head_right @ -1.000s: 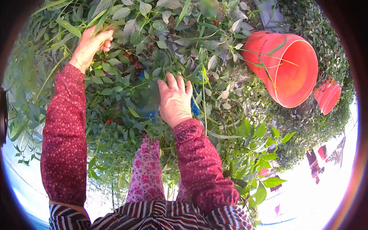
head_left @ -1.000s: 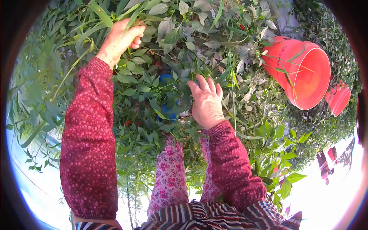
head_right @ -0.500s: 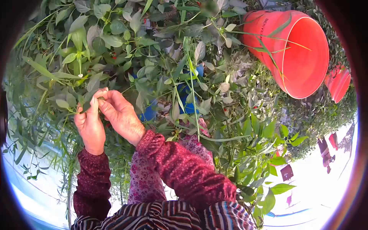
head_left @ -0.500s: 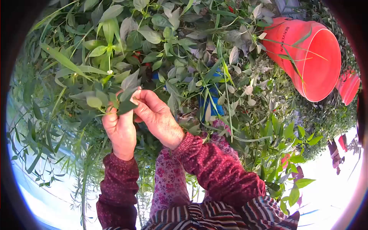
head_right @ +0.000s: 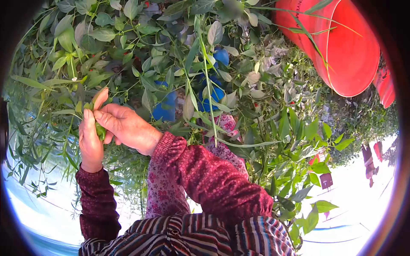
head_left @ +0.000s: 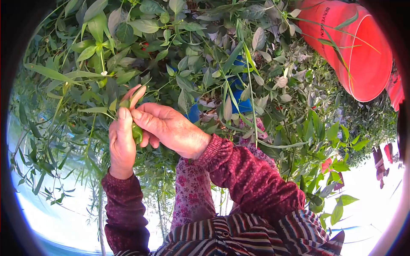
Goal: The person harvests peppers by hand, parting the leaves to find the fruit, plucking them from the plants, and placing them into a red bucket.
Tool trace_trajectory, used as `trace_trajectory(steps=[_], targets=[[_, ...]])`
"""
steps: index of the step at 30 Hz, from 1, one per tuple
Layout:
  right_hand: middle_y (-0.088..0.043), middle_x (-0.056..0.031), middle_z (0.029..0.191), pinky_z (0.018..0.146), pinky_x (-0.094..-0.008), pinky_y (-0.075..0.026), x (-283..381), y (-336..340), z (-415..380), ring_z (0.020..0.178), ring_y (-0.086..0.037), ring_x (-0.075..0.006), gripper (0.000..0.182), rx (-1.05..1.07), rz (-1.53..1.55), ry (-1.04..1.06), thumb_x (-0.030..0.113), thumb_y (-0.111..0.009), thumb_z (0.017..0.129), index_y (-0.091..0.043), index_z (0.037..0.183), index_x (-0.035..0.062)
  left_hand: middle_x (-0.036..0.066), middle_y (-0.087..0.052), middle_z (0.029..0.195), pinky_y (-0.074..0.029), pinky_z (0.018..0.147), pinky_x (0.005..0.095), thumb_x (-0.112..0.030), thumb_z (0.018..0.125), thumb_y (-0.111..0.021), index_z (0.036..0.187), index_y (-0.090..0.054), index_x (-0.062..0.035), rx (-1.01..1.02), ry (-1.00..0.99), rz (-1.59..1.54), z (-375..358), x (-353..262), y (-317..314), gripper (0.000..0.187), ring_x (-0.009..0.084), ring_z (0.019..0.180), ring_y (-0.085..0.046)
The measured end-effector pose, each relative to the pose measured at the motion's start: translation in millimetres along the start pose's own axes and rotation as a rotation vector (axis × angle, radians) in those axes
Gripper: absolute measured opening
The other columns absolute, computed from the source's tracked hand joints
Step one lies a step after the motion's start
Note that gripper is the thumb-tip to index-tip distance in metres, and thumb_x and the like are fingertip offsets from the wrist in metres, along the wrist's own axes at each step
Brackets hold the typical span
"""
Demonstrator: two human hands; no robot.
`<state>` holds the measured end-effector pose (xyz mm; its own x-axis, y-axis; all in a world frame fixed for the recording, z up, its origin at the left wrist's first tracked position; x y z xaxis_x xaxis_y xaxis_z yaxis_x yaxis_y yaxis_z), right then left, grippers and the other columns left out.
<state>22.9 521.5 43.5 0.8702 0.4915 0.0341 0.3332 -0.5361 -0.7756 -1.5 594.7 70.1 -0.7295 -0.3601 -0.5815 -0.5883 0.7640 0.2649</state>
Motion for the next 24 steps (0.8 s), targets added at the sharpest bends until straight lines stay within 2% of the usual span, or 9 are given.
trace_trajectory(steps=[2, 3, 6, 10, 14, 16, 18, 20, 24], targets=[[-0.056, 0.003, 0.082, 0.057, -0.0179, -0.041, -1.0, 2.2, -3.7, 0.068, -0.051, -0.0037, 0.038, -0.012, 0.031, -0.04, 0.037, -0.05, 0.095, -0.055, 0.112, 0.0038, 0.015, -0.052, 0.127, -0.035, 0.099, 0.0301, -0.036, 0.1, -0.022, 0.123, -0.052, 0.0067, 0.037, 0.082, -0.071, 0.5, 2.8, -0.4, 0.056, 0.0199, 0.119, -0.047], [-0.056, 0.0031, 0.082, 0.057, -0.0177, -0.041, -3.1, 3.0, -4.4, 0.067, -0.05, -0.0035, 0.036, -0.023, 0.056, -0.081, 0.035, -0.052, 0.094, -0.056, 0.112, 0.0044, 0.011, -0.057, 0.119, -0.037, 0.08, 0.0256, -0.039, 0.099, -0.026, 0.122, -0.054, 0.0045, 0.12, 0.109, -0.121, 0.4, 8.6, -4.4, 0.057, 0.0137, 0.097, -0.051], [-0.056, 0.0041, 0.081, 0.057, -0.0181, -0.04, 1.6, 3.7, -5.7, 0.065, -0.047, -0.0027, 0.026, -0.015, -0.066, -0.124, 0.029, -0.057, 0.092, -0.062, 0.103, 0.0059, 0.009, -0.063, 0.11, -0.044, 0.069, 0.0248, -0.041, 0.096, -0.037, 0.114, -0.059, 0.0034, 0.205, 0.255, -0.229, 1.6, 12.2, -5.8, 0.053, 0.0117, 0.08, -0.059], [-0.053, 0.0045, 0.076, 0.059, -0.0212, -0.04, 3.9, -19.7, -16.5, 0.066, -0.047, -0.0042, 0.022, 0.245, -0.388, -0.18, 0.027, -0.059, 0.091, -0.062, 0.096, 0.0055, 0.014, -0.067, 0.1, -0.046, 0.083, 0.0312, -0.038, 0.094, -0.046, 0.109, -0.062, 0.0046, -0.031, 0.279, -0.417, 24.4, 38.2, 19.8, 0.048, 0.0187, 0.087, -0.062], [-0.06, -0.0029, 0.086, 0.068, -0.0242, -0.048, 0.5, -23.4, -18.5, 0.076, -0.058, -0.0096, 0.018, 0.241, -0.119, -0.216, 0.018, -0.059, 0.09, -0.057, 0.1, 0.0032, 0.017, -0.065, 0.091, -0.05, 0.073, 0.0336, -0.029, 0.087, -0.06, 0.119, -0.053, 0.0029, 0.429, 0.105, 0.336, 31.5, 37.2, -25.0, 0.045, 0.0252, 0.081, -0.064], [-0.063, -0.0068, 0.093, 0.071, -0.0266, -0.051, 8.6, -19.0, -15.2, 0.08, -0.062, -0.0135, 0.017, 0.196, -0.143, -0.205, 0.013, -0.057, 0.091, -0.055, 0.104, 0.0026, 0.018, -0.064, 0.089, -0.05, 0.071, 0.0374, -0.022, 0.084, -0.062, 0.115, -0.055, 0.0016, 0.238, -0.295, 0.407, 49.4, 17.3, -33.0, 0.04, 0.0304, 0.079, -0.063], [-0.063, -0.008, 0.094, 0.072, -0.0278, -0.051, 21.1, -8.0, -12.1, 0.08, -0.063, -0.0141, 0.017, 0.075, 0.111, -0.125, 0.01, -0.055, 0.09, -0.055, 0.106, 0.0029, 0.02, -0.064, 0.092, -0.05, 0.075, 0.0405, -0.014, 0.082, -0.059, 0.11, -0.057, 0.0015, 0.281, -0.261, 0.261, 88.9, 15.7, -45.4, 0.032, 0.035, 0.082, -0.063], [-0.063, -0.0068, 0.093, 0.071, -0.0266, -0.051, 24.5, -0.8, -9.4, 0.079, -0.062, -0.0133, 0.016, 0.019, 0.111, -0.098, 0.008, -0.054, 0.091, -0.055, 0.106, 0.0034, 0.02, -0.063, 0.095, -0.05, 0.077, 0.0426, -0.006, 0.079, -0.055, 0.106, -0.058, -0.0002, 0.089, -0.501, 0.665, 129.2, 16.7, -49.3, 0.029, 0.0377, 0.085, -0.062], [-0.062, -0.0047, 0.095, 0.068, -0.0243, -0.049, 30.5, 9.8, -8.5, 0.078, -0.059, -0.01, 0.018, -0.074, 0.068, -0.019, 0.008, -0.055, 0.09, -0.055, 0.108, 0.0045, 0.018, -0.062, 0.106, -0.046, 0.085, 0.0452, -0.007, 0.081, -0.05, 0.11, -0.057, -0.0045, -0.068, -0.487, 1.16, 184.4, 42.8, -56.2, 0.031, 0.0348, 0.101, -0.058]])
Point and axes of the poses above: each hand's wrist, its own z-axis towards the middle knuckle, its own y-axis out of the back of the hand, x = y × z, the point moved 10 cm from there along z, towards the middle knuckle
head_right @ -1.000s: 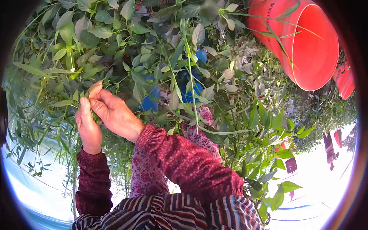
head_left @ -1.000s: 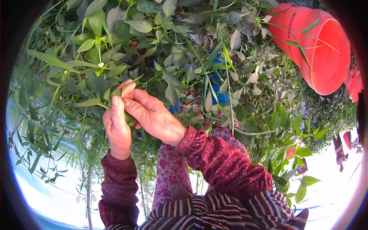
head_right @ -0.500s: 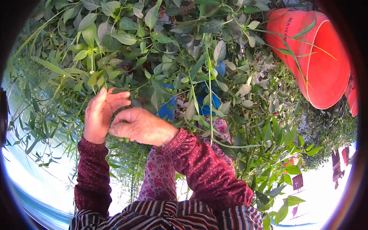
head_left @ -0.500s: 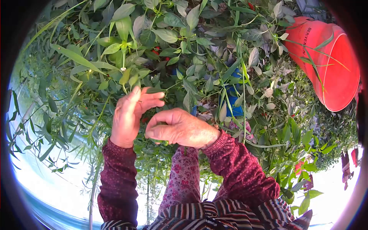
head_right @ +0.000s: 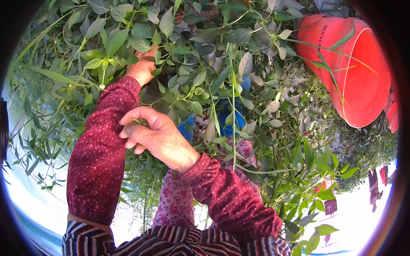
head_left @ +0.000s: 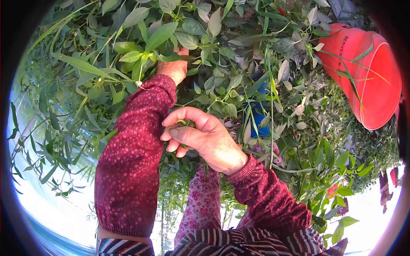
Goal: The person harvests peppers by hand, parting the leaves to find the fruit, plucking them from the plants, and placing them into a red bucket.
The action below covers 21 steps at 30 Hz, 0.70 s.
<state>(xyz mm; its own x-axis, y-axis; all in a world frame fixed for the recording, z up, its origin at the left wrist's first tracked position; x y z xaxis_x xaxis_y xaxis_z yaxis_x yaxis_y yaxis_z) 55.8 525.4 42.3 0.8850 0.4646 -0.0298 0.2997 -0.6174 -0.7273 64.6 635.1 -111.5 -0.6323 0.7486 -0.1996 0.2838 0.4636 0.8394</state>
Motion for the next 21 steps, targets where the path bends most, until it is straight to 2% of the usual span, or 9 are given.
trace_trajectory(steps=[2, 3, 7, 8, 12, 13, 16, 17, 21], targets=[[-0.062, -0.0046, 0.096, 0.069, -0.0241, -0.049, -2.7, -3.8, -0.5, 0.079, -0.059, -0.0095, 0.019, 0.028, -0.005, -0.002, 0.008, -0.055, 0.09, -0.054, 0.109, 0.0049, 0.017, -0.061, 0.109, -0.044, 0.088, 0.0447, -0.014, 0.084, -0.047, 0.113, -0.057, -0.0062, 0.479, 0.128, -0.002, -3.1, 27.5, -59.1, 0.031, 0.033, 0.108, -0.055], [-0.062, -0.0046, 0.096, 0.069, -0.0238, -0.049, -3.9, -3.6, -0.9, 0.08, -0.059, -0.0092, 0.018, 0.024, -0.013, -0.006, 0.008, -0.054, 0.09, -0.054, 0.108, 0.0048, 0.017, -0.061, 0.111, -0.045, 0.086, 0.0455, -0.02, 0.087, -0.046, 0.114, -0.058, -0.0111, 0.514, 0.081, 0.169, -10.4, 32.7, -73.3, 0.031, 0.0324, 0.104, -0.058], [-0.062, -0.0047, 0.096, 0.07, -0.0235, -0.048, -5.8, -5.5, -3.1, 0.08, -0.059, -0.009, 0.019, 0.032, -0.024, -0.015, 0.008, -0.055, 0.09, -0.054, 0.109, 0.0048, 0.017, -0.065, 0.098, -0.048, 0.081, 0.046, -0.024, 0.085, -0.053, 0.112, -0.059, -0.0165, 0.47, 0.067, -0.008, -15.3, 42.1, -30.3, 0.028, 0.0359, 0.092, -0.062], [-0.062, -0.0047, 0.096, 0.07, -0.0235, -0.048, -7.1, -5.5, -3.1, 0.08, -0.059, -0.0091, 0.019, 0.031, -0.036, -0.016, 0.009, -0.055, 0.09, -0.054, 0.109, 0.0047, 0.014, -0.066, 0.088, -0.049, 0.077, 0.0372, -0.013, 0.082, -0.056, 0.106, -0.063, -0.0049, 0.369, 0.141, -0.169, -18.6, 53.4, -17.5, 0.026, 0.0276, 0.084, -0.064], [-0.062, -0.0048, 0.097, 0.07, -0.0236, -0.048, -13.1, -12.3, -1.1, 0.079, -0.058, -0.0094, 0.019, 0.062, -0.101, -0.024, 0.009, -0.055, 0.091, -0.054, 0.109, 0.0043, 0.004, -0.067, 0.089, -0.049, 0.078, 0.0299, -0.016, 0.083, -0.065, 0.105, -0.064, -0.0054, 0.227, 0.142, -0.464, -28.7, 100.4, 27.5, 0.024, 0.0146, 0.083, -0.061], [-0.062, -0.0049, 0.096, 0.071, -0.0239, -0.048, -13.1, -14.3, -1.5, 0.08, -0.058, -0.0097, 0.018, 0.069, -0.111, -0.042, 0.01, -0.055, 0.091, -0.054, 0.108, 0.004, 0.003, -0.067, 0.092, -0.049, 0.078, 0.0285, -0.013, 0.083, -0.067, 0.104, -0.064, -0.0038, 0.342, 0.32, -0.617, -29.9, 131.6, 23.8, 0.023, 0.0132, 0.086, -0.06], [-0.062, -0.0054, 0.094, 0.071, -0.0242, -0.048, -15.1, -10.1, 1.7, 0.08, -0.059, -0.0103, 0.016, 0.038, -0.152, -0.049, 0.011, -0.055, 0.091, -0.056, 0.105, 0.0035, 0.0, -0.063, 0.083, -0.046, 0.075, 0.0281, -0.019, 0.087, -0.063, 0.095, -0.064, -0.001, 0.54, 0.238, -0.914, -35.2, 121.7, 60.9, 0.019, 0.0122, 0.075, -0.057], [-0.062, -0.0057, 0.093, 0.072, -0.0244, -0.049, -13.6, -6.4, 3.7, 0.079, -0.06, -0.0111, 0.014, 0.014, -0.157, -0.039, 0.012, -0.055, 0.091, -0.056, 0.102, 0.003, 0.002, -0.062, 0.086, -0.047, 0.073, 0.027, -0.019, 0.087, -0.063, 0.099, -0.064, -0.0013, 0.405, 0.305, -1.173, -37.3, 131.4, 62.5, 0.021, 0.0116, 0.076, -0.057], [-0.061, -0.0023, 0.088, 0.069, -0.0238, -0.049, -14.5, 7.3, 8.7, 0.077, -0.061, -0.0107, 0.012, -0.098, -0.146, -0.01, 0.012, -0.056, 0.089, -0.058, 0.098, 0.0042, 0.005, -0.063, 0.092, -0.049, 0.073, 0.0303, -0.019, 0.086, -0.064, 0.107, -0.062, -0.0023, 0.44, 0.511, -1.248, -52.6, 138.3, 74.4, 0.027, 0.0122, 0.077, -0.058]])
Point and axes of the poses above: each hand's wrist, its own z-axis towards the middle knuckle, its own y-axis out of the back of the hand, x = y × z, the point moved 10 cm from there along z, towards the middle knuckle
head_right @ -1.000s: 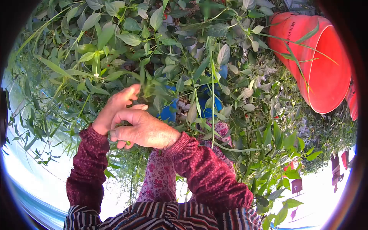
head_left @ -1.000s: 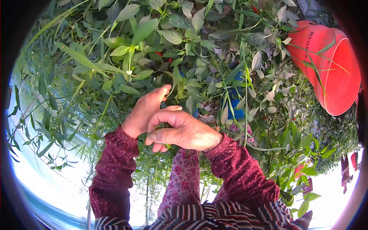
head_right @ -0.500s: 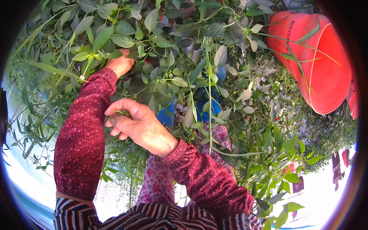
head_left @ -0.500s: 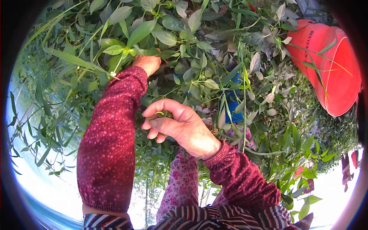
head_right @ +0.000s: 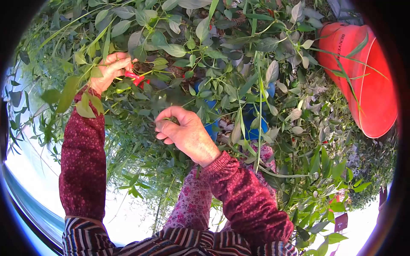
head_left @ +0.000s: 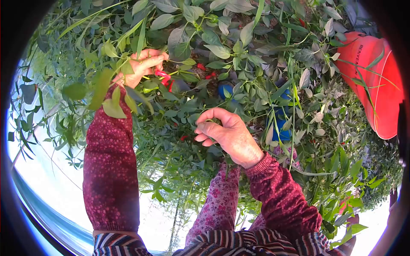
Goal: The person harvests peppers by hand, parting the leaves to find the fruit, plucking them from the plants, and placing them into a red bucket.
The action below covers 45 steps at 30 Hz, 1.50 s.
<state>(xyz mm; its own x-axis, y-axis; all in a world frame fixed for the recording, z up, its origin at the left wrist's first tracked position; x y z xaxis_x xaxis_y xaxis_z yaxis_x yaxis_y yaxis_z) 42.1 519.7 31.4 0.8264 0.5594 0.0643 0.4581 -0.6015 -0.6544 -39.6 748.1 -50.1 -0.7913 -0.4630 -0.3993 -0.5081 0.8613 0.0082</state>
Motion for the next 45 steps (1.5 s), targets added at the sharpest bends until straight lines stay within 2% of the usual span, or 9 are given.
trace_trajectory(steps=[11, 17, 18, 21, 28, 32, 37, 39, 45], targets=[[-0.062, -0.002, 0.095, 0.069, -0.0231, -0.046, -1.4, -8.4, 11.6, 0.083, -0.059, -0.0097, 0.012, -0.044, -0.09, 0.033, 0.011, -0.056, 0.09, -0.058, 0.101, 0.0062, 0.006, -0.061, 0.108, -0.049, 0.081, 0.0291, -0.004, 0.083, -0.06, 0.112, -0.057, -0.005, -0.171, -0.233, -0.144, -15.3, 5.0, 21.3, 0.03, 0.0133, 0.096, -0.057], [-0.063, -0.0028, 0.093, 0.068, -0.0244, -0.047, -4.9, -5.7, 13.9, 0.079, -0.059, -0.01, 0.016, -0.079, -0.081, 0.032, 0.012, -0.056, 0.088, -0.057, 0.102, 0.0051, 0.004, -0.057, 0.11, -0.047, 0.085, 0.0248, -0.002, 0.083, -0.061, 0.113, -0.056, -0.0049, 0.122, -0.327, 0.018, 12.9, 5.8, -4.7, 0.031, 0.0117, 0.1, -0.054], [-0.063, -0.0028, 0.093, 0.068, -0.0244, -0.047, -5.0, -5.7, 14.5, 0.079, -0.059, -0.01, 0.016, -0.079, -0.084, 0.029, 0.012, -0.056, 0.088, -0.057, 0.102, 0.0051, 0.005, -0.057, 0.109, -0.048, 0.083, 0.0247, 0.001, 0.083, -0.06, 0.112, -0.057, -0.0043, 0.284, -0.413, -0.292, 10.3, 1.1, -17.6, 0.03, 0.0118, 0.098, -0.055], [-0.064, -0.003, 0.093, 0.067, -0.0243, -0.046, -3.4, -5.9, 14.9, 0.079, -0.059, -0.0101, 0.015, -0.086, -0.092, 0.039, 0.012, -0.056, 0.089, -0.057, 0.103, 0.0057, 0.007, -0.058, 0.099, -0.049, 0.083, 0.0281, -0.004, 0.084, -0.062, 0.11, -0.057, -0.0019, -0.034, -0.155, 0.367, 30.1, 9.1, -22.6, 0.027, 0.0134, 0.089, -0.057], [-0.064, -0.0023, 0.092, 0.068, -0.0229, -0.045, 1.6, -8.2, 13.5, 0.081, -0.06, -0.009, 0.013, -0.094, -0.043, 0.021, 0.012, -0.056, 0.091, -0.057, 0.102, 0.0054, 0.01, -0.063, 0.094, -0.05, 0.079, 0.0328, 0.003, 0.076, -0.061, 0.103, -0.061, -0.0025, -0.066, -0.013, 1.212, -8.8, 14.6, -16.2, 0.028, 0.0231, 0.088, -0.062], [-0.063, -0.0026, 0.092, 0.068, -0.0233, -0.045, 1.3, -12.4, 14.3, 0.082, -0.059, -0.009, 0.013, -0.075, -0.037, 0.03, 0.012, -0.056, 0.091, -0.057, 0.102, 0.0058, 0.007, -0.06, 0.094, -0.046, 0.08, 0.0387, 0.004, 0.067, -0.058, 0.1, -0.061, -0.0063, 0.13, -0.46, 1.46, -37.6, 19.0, -46.6, 0.034, 0.0279, 0.092, -0.058], [-0.063, -0.003, 0.093, 0.069, -0.0234, -0.045, 1.8, -12.9, 13.6, 0.082, -0.059, -0.009, 0.014, -0.077, -0.032, 0.02, 0.013, -0.056, 0.09, -0.057, 0.102, 0.0058, 0.009, -0.061, 0.093, -0.043, 0.083, 0.0367, -0.005, 0.071, -0.061, 0.099, -0.061, -0.0047, 0.174, -0.386, 1.633, -38.2, 32.3, -66.6, 0.028, 0.0278, 0.094, -0.058], [-0.063, -0.003, 0.093, 0.069, -0.0235, -0.044, 2.6, -11.7, 13.3, 0.082, -0.058, -0.009, 0.014, -0.072, -0.024, 0.025, 0.013, -0.056, 0.09, -0.057, 0.102, 0.0057, 0.011, -0.062, 0.091, -0.042, 0.085, 0.0374, -0.017, 0.075, -0.064, 0.098, -0.062, -0.0057, 0.079, 0.105, 1.534, -28.3, 44.4, -47.2, 0.026, 0.0282, 0.094, -0.058], [-0.062, -0.003, 0.092, 0.068, -0.0233, -0.045, 2.7, -10.4, 12.7, 0.081, -0.058, -0.0094, 0.014, -0.072, 0.012, 0.033, 0.013, -0.056, 0.09, -0.057, 0.103, 0.0054, 0.009, -0.062, 0.091, -0.037, 0.088, 0.0448, -0.017, 0.076, -0.062, 0.085, -0.063, -0.0091, -0.002, -0.028, 1.916, -16.5, 60.5, -60.9, 0.012, 0.0275, 0.096, -0.057]])
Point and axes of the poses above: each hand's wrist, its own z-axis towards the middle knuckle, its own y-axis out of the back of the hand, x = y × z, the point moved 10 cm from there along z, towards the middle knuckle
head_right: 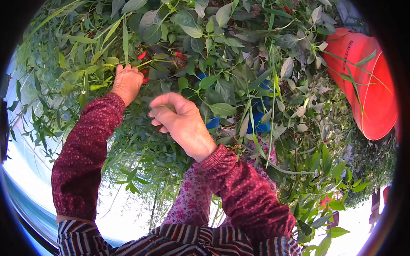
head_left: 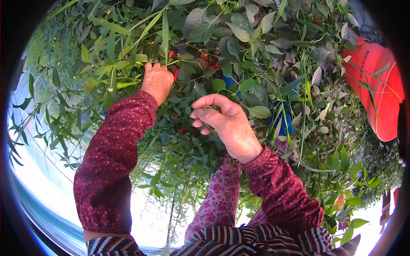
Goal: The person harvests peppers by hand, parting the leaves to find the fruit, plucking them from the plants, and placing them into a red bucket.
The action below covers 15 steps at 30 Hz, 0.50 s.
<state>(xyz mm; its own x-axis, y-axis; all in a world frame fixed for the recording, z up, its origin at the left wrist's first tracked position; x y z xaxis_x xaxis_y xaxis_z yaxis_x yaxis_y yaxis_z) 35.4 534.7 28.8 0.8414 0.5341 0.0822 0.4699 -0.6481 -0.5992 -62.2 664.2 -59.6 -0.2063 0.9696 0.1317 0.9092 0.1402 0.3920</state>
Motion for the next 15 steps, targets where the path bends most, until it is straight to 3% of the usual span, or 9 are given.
trace_trajectory(steps=[2, 4, 6, 8, 10, 12, 14, 15], targets=[[-0.062, -0.0033, 0.092, 0.068, -0.0232, -0.045, 1.2, 0.0, -1.0, 0.081, -0.059, -0.0097, 0.015, 0.003, 0.001, 0.002, 0.013, -0.056, 0.09, -0.057, 0.103, 0.0054, 0.008, -0.062, 0.09, -0.035, 0.091, 0.0469, -0.01, 0.074, -0.06, 0.083, -0.062, -0.0092, -0.291, -0.071, -0.131, -17.7, -8.8, 28.4, 0.009, 0.0274, 0.097, -0.055], [-0.062, -0.0034, 0.092, 0.068, -0.0232, -0.045, 1.0, 0.7, -1.2, 0.08, -0.059, -0.0098, 0.015, -0.004, 0.017, 0.0, 0.013, -0.056, 0.09, -0.057, 0.103, 0.0055, 0.006, -0.06, 0.084, -0.032, 0.096, 0.0511, -0.009, 0.075, -0.058, 0.089, -0.062, -0.0096, -0.255, -0.086, -0.114, -32.7, -9.0, 22.7, 0.014, 0.0258, 0.1, -0.052], [-0.062, -0.0036, 0.092, 0.067, -0.0231, -0.045, -0.1, 0.9, -0.7, 0.08, -0.059, -0.0099, 0.015, -0.01, 0.03, -0.002, 0.013, -0.056, 0.09, -0.057, 0.103, 0.0055, 0.007, -0.059, 0.082, -0.029, 0.1, 0.0522, -0.01, 0.075, -0.06, 0.085, -0.06, -0.0089, -0.407, -0.146, -0.258, -51.9, -0.6, 27.2, 0.01, 0.0264, 0.1, -0.051], [-0.062, -0.0036, 0.092, 0.067, -0.0231, -0.045, -0.1, 0.1, 0.3, 0.08, -0.059, -0.0099, 0.014, 0.01, 0.053, 0.025, 0.013, -0.055, 0.09, -0.057, 0.103, 0.0057, 0.007, -0.059, 0.08, -0.028, 0.103, 0.0506, -0.013, 0.073, -0.063, 0.08, -0.06, -0.0078, -0.434, -0.157, -0.392, -65.0, 2.2, 41.2, 0.009, 0.0268, 0.103, -0.051], [-0.062, -0.0036, 0.092, 0.067, -0.0231, -0.045, 0.2, -0.2, -0.4, 0.08, -0.059, -0.0098, 0.014, 0.003, 0.045, 0.02, 0.013, -0.055, 0.091, -0.057, 0.103, 0.0058, 0.007, -0.059, 0.089, -0.028, 0.104, 0.0499, -0.012, 0.067, -0.071, 0.082, -0.062, -0.006, -0.418, -0.24, -0.505, -75.2, -1.3, 49.6, 0.019, 0.029, 0.108, -0.05], [-0.062, -0.0035, 0.092, 0.067, -0.0231, -0.045, 0.4, -0.5, -1.0, 0.079, -0.059, -0.0097, 0.014, -0.005, 0.035, 0.018, 0.013, -0.055, 0.091, -0.057, 0.103, 0.0058, 0.008, -0.058, 0.096, -0.027, 0.106, 0.0498, -0.011, 0.067, -0.07, 0.082, -0.062, -0.0047, -0.45, -0.281, -0.528, -83.5, -4.1, 55.5, 0.018, 0.0294, 0.11, -0.049], [-0.062, -0.0031, 0.091, 0.067, -0.0231, -0.045, 0.3, -0.2, -1.0, 0.079, -0.058, -0.0093, 0.014, -0.008, 0.05, 0.015, 0.013, -0.055, 0.091, -0.057, 0.103, 0.0062, 0.008, -0.057, 0.101, -0.031, 0.105, 0.0459, -0.01, 0.066, -0.07, 0.08, -0.062, -0.0034, -0.402, -0.397, -0.455, -93.5, -26.2, 57.6, 0.018, 0.029, 0.115, -0.046], [-0.062, -0.0031, 0.091, 0.067, -0.0231, -0.045, 1.7, 0.6, -1.1, 0.079, -0.058, -0.0093, 0.014, -0.009, 0.048, 0.014, 0.013, -0.055, 0.091, -0.057, 0.103, 0.0062, 0.011, -0.057, 0.104, -0.044, 0.094, 0.0427, -0.008, 0.067, -0.067, 0.079, -0.061, -0.0007, -0.408, -0.469, -0.487, -99.0, -37.8, 62.3, 0.016, 0.0297, 0.108, -0.054]])
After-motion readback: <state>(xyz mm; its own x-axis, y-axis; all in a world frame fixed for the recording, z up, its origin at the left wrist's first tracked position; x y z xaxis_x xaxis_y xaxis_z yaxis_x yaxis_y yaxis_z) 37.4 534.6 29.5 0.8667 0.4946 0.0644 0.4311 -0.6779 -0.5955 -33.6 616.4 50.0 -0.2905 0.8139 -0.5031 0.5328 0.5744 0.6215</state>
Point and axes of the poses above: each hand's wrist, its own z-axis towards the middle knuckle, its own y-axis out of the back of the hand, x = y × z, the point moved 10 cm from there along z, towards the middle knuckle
